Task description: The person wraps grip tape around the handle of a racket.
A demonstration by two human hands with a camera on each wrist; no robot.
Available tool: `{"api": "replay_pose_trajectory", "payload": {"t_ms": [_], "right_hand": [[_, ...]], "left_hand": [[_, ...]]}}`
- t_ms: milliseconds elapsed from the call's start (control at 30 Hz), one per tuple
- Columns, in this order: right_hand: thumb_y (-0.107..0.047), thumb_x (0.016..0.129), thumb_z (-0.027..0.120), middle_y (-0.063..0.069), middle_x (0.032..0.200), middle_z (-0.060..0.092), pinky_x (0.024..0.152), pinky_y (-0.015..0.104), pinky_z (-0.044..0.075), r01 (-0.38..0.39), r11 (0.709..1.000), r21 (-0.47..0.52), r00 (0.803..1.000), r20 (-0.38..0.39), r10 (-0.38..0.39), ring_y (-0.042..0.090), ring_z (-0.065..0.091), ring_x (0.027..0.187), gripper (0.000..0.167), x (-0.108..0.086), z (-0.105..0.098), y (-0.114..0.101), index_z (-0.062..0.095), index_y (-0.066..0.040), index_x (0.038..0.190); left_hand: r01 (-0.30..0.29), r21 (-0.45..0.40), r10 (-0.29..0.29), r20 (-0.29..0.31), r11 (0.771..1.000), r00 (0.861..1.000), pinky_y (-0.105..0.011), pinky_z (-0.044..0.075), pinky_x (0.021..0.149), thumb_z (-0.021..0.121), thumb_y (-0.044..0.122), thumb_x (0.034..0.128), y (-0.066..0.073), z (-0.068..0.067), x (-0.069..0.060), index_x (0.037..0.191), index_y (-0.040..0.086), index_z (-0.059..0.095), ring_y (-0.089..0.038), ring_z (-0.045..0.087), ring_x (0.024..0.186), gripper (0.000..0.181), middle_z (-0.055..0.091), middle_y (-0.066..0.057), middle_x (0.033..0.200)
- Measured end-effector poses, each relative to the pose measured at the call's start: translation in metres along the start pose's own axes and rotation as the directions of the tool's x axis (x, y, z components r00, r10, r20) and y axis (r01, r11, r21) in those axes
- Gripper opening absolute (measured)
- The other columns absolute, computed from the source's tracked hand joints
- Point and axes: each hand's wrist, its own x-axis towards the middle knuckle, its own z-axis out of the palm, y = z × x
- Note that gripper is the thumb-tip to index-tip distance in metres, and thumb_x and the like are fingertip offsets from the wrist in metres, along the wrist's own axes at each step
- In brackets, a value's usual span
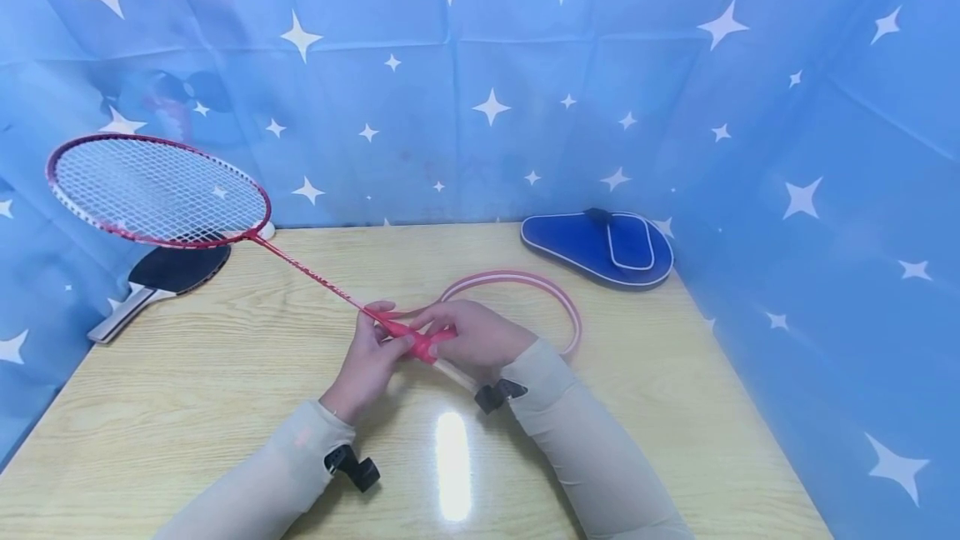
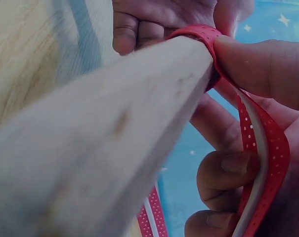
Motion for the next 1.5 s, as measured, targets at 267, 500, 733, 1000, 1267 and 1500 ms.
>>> {"api": "replay_pose_trajectory", "payload": {"t_ms": [267,500,733,1000,1267,1500], "right_hand": [[-0.015,0.091,0.083,-0.009,0.107,0.073,0.086,0.035,0.060,-0.044,0.999,-0.029,0.998,-0.038,0.043,0.017,0.068,0.096,0.041,0.0011,-0.0004,-0.0007,0.071,-0.026,0.129],[-0.011,0.094,0.079,-0.010,0.110,0.073,0.081,0.034,0.059,-0.062,0.997,-0.041,0.997,-0.046,0.060,0.019,0.065,0.094,0.039,0.0008,-0.0002,-0.0004,0.072,-0.029,0.128],[-0.009,0.094,0.078,-0.009,0.111,0.073,0.084,0.035,0.059,-0.056,0.998,-0.038,0.997,-0.049,0.054,0.019,0.066,0.097,0.040,0.0000,-0.0011,0.0001,0.072,-0.027,0.129],[-0.012,0.096,0.077,-0.010,0.103,0.076,0.083,0.034,0.059,-0.006,1.000,-0.018,1.000,-0.014,0.006,0.017,0.067,0.091,0.039,0.0007,-0.0012,0.0035,0.070,-0.023,0.133],[-0.012,0.093,0.081,-0.008,0.105,0.075,0.086,0.035,0.059,-0.045,0.999,-0.001,0.998,-0.035,0.045,0.017,0.069,0.097,0.040,0.0004,-0.0012,0.0000,0.072,-0.025,0.130],[-0.014,0.094,0.080,-0.008,0.106,0.075,0.084,0.034,0.058,-0.032,0.999,-0.006,0.999,-0.032,0.032,0.017,0.068,0.095,0.039,0.0001,-0.0012,-0.0006,0.072,-0.025,0.130]], "left_hand": [[-0.010,-0.042,0.010,0.012,0.999,1.000,-0.027,0.063,0.083,0.066,0.000,0.0992,-0.0006,-0.0001,-0.0005,0.146,0.004,0.025,-0.023,0.073,0.095,0.062,0.057,-0.026,0.121],[-0.021,-0.048,0.021,-0.015,0.999,1.000,-0.027,0.063,0.083,0.062,-0.005,0.0982,-0.0005,-0.0002,0.0003,0.145,-0.001,0.025,-0.027,0.073,0.099,0.060,0.060,-0.028,0.122],[-0.023,-0.063,0.021,-0.022,0.998,1.000,-0.025,0.061,0.083,0.061,-0.007,0.0970,-0.0003,0.0004,0.0009,0.145,-0.002,0.025,-0.022,0.071,0.095,0.060,0.061,-0.026,0.118],[-0.031,-0.070,0.029,-0.025,0.997,0.999,-0.023,0.060,0.085,0.059,-0.009,0.0951,-0.0018,0.0007,0.0014,0.144,-0.003,0.024,-0.020,0.069,0.096,0.060,0.061,-0.025,0.117],[-0.036,-0.026,0.035,-0.029,0.999,0.999,-0.021,0.058,0.085,0.067,-0.002,0.0968,-0.0007,0.0006,0.0003,0.144,0.004,0.027,-0.021,0.070,0.099,0.063,0.062,-0.023,0.118],[-0.032,0.044,0.034,-0.034,0.998,0.999,-0.019,0.056,0.086,0.068,0.002,0.0988,0.0014,0.0003,-0.0014,0.145,0.003,0.026,-0.023,0.069,0.104,0.063,0.063,-0.024,0.120]]}}
